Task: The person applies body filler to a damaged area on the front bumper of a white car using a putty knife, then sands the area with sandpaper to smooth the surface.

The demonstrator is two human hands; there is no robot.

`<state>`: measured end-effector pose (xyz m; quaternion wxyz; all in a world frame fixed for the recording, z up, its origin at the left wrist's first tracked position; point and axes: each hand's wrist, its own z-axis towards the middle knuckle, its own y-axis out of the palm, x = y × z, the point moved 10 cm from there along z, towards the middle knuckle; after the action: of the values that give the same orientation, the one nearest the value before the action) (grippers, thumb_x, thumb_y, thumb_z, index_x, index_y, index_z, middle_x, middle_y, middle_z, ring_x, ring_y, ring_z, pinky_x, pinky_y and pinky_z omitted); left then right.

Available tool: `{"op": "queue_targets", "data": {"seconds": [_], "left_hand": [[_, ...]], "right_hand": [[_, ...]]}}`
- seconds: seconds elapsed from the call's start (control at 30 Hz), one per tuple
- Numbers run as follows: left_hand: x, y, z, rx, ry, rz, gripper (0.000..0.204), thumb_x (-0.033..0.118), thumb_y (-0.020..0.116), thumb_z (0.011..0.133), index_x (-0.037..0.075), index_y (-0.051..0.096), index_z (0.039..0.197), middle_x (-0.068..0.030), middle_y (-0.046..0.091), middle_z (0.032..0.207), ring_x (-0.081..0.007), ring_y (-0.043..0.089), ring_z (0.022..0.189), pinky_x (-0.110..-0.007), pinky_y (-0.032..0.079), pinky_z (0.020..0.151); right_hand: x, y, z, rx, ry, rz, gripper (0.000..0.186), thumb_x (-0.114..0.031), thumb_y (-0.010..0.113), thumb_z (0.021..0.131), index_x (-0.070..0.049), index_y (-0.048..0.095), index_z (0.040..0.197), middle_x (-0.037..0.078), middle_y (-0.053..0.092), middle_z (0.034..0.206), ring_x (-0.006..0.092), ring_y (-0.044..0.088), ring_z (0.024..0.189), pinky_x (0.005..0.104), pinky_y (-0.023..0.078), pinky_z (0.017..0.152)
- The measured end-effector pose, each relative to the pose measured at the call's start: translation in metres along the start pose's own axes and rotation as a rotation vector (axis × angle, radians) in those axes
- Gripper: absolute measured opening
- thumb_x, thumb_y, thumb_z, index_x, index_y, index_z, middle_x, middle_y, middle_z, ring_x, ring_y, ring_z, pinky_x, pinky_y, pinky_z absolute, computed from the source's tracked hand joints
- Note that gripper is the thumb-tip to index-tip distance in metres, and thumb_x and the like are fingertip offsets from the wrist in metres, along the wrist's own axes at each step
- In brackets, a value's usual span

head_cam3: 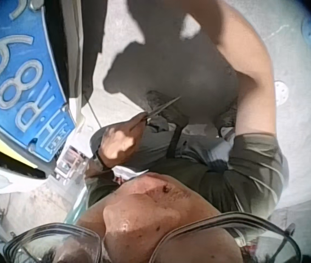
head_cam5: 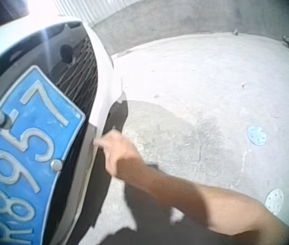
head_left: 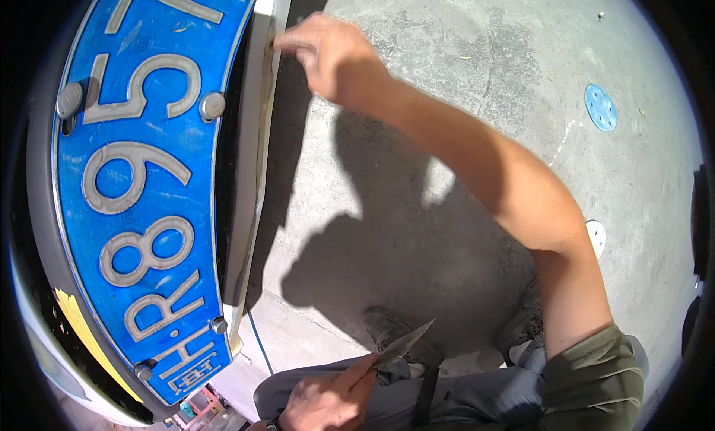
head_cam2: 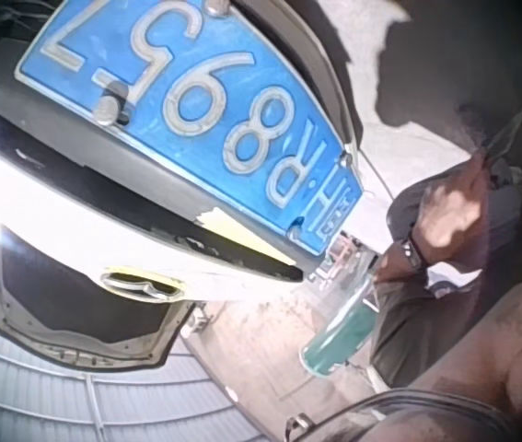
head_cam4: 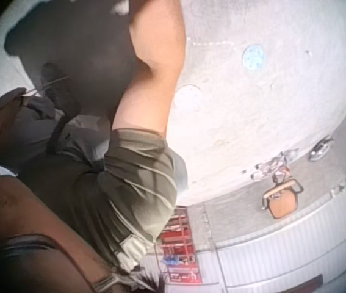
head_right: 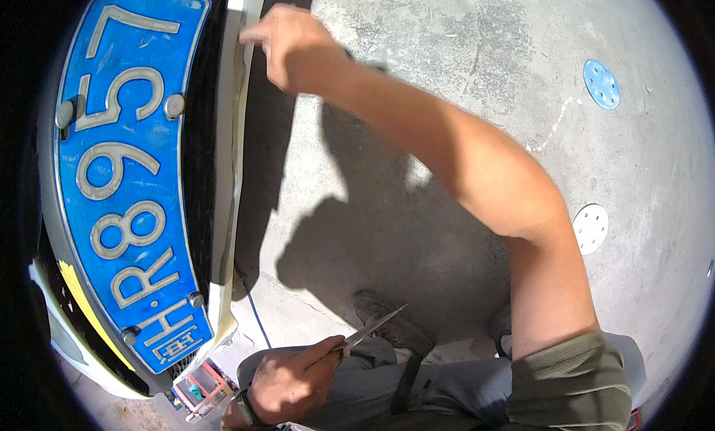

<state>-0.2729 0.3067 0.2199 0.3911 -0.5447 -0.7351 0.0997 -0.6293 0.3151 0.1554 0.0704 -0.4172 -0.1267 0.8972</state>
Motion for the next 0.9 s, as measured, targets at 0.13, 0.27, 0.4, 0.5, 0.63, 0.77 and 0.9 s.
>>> {"op": "queue_targets", "data": {"seconds": [0.13,0.27,0.4,0.5,0.63,0.77,0.9], "left_hand": [[0.007,0.002,0.000,-0.063,0.099,0.158,0.021,0.005,0.066,0.089,-0.001,0.070,0.108,-0.0153,0.069,0.129,-0.0253,0.074,0.067,-0.034,0.061,0.055],[0.007,-0.004,0.002,-0.047,0.084,0.140,0.017,0.003,0.067,0.089,-0.001,0.071,0.105,-0.0156,0.071,0.126,-0.0249,0.074,0.068,-0.033,0.061,0.056],[0.008,-0.006,0.006,-0.038,0.096,0.123,0.016,0.002,0.067,0.089,-0.002,0.072,0.104,-0.0159,0.071,0.125,-0.0252,0.074,0.068,-0.033,0.061,0.056],[0.011,-0.007,0.008,-0.034,0.122,0.133,0.017,0.001,0.067,0.088,-0.002,0.072,0.104,-0.0160,0.071,0.124,-0.0254,0.074,0.068,-0.034,0.061,0.056],[0.012,-0.008,0.007,-0.014,0.125,0.108,0.019,0.000,0.067,0.086,-0.002,0.072,0.104,-0.0160,0.071,0.123,-0.0264,0.074,0.067,-0.036,0.062,0.058],[0.014,-0.008,0.007,-0.028,0.122,0.102,0.022,0.001,0.066,0.085,-0.002,0.071,0.106,-0.0163,0.067,0.129,-0.0278,0.073,0.067,-0.037,0.061,0.060],[0.016,-0.005,0.008,-0.084,0.111,0.108,0.022,-0.001,0.066,0.084,-0.003,0.070,0.105,-0.0168,0.066,0.130,-0.0275,0.073,0.067,-0.037,0.061,0.060]], "right_hand": [[0.007,-0.008,0.043,-0.026,-0.032,-0.070,0.028,-0.002,0.060,0.092,-0.006,0.075,0.115,0.020,0.067,0.108,0.0400,0.065,0.101,0.0460,0.053,0.091],[-0.002,0.002,0.047,-0.008,-0.088,-0.177,0.029,-0.001,0.057,0.088,-0.003,0.074,0.111,0.026,0.065,0.095,0.0449,0.064,0.093,0.0502,0.052,0.084],[-0.034,0.020,-0.003,-0.018,-0.175,-0.113,0.029,-0.003,0.063,0.083,-0.010,0.077,0.107,0.016,0.066,0.096,0.0343,0.066,0.093,0.0432,0.056,0.085],[-0.061,0.022,-0.042,0.000,-0.168,-0.029,0.019,-0.003,0.063,0.085,-0.007,0.076,0.099,0.015,0.064,0.099,0.0340,0.063,0.088,0.0431,0.056,0.080],[-0.086,0.043,-0.084,-0.196,0.009,0.081,0.023,0.001,0.062,0.085,-0.002,0.073,0.106,0.014,0.059,0.105,0.0329,0.061,0.095,0.0417,0.059,0.074],[-0.117,0.059,-0.121,-0.300,0.064,0.137,0.040,0.006,0.062,0.083,-0.006,0.072,0.120,0.011,0.055,0.111,0.0332,0.057,0.100,0.0427,0.058,0.079],[-0.122,0.066,-0.140,-0.324,0.117,0.217,0.038,0.005,0.064,0.084,-0.009,0.074,0.118,0.010,0.057,0.108,0.0318,0.060,0.097,0.0427,0.059,0.078]]}}
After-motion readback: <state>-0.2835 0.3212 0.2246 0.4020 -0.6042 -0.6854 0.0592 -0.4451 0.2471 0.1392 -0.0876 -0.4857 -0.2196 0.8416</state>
